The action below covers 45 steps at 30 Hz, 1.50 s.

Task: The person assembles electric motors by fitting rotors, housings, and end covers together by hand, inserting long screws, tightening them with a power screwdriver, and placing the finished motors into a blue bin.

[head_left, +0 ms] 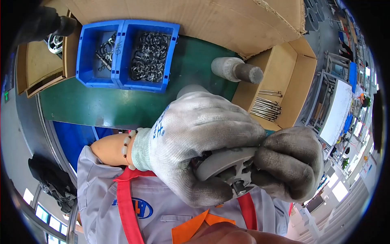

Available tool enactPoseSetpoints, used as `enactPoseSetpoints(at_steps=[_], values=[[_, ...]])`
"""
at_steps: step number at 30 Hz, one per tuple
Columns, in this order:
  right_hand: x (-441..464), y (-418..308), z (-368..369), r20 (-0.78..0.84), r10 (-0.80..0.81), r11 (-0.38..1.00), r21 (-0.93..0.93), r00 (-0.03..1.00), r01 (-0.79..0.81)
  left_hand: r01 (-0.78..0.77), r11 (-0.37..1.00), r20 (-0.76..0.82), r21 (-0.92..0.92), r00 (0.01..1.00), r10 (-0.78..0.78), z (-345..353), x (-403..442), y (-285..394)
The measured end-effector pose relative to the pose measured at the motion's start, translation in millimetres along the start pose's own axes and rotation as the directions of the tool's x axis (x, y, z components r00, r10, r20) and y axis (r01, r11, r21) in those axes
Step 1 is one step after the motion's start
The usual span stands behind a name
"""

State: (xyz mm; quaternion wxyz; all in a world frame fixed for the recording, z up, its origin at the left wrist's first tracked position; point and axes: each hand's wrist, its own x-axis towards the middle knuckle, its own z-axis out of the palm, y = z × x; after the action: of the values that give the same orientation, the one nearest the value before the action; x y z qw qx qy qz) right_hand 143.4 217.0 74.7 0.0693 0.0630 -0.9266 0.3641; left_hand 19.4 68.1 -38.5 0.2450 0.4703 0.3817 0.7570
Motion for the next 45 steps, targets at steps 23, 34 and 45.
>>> enactPoseSetpoints(at_steps=[23, 34, 45], values=[[3, 0, -2, 0.054, 0.058, 0.996, 0.058, 0.997, -0.062, -0.075, 0.987, 0.116, 0.14, 0.991, 0.059, -11, -1, 4], [4, -2, -5, 0.097, 0.069, 0.997, 0.019, 0.993, -0.072, -0.121, 0.986, 0.029, 0.112, 0.992, 0.119, -5, -3, -2], [3, -5, 0, 0.017, 0.067, 0.998, -0.004, 0.998, -0.067, 0.006, 0.999, -0.042, 0.041, 0.999, -0.004, 3, 0, -1]])
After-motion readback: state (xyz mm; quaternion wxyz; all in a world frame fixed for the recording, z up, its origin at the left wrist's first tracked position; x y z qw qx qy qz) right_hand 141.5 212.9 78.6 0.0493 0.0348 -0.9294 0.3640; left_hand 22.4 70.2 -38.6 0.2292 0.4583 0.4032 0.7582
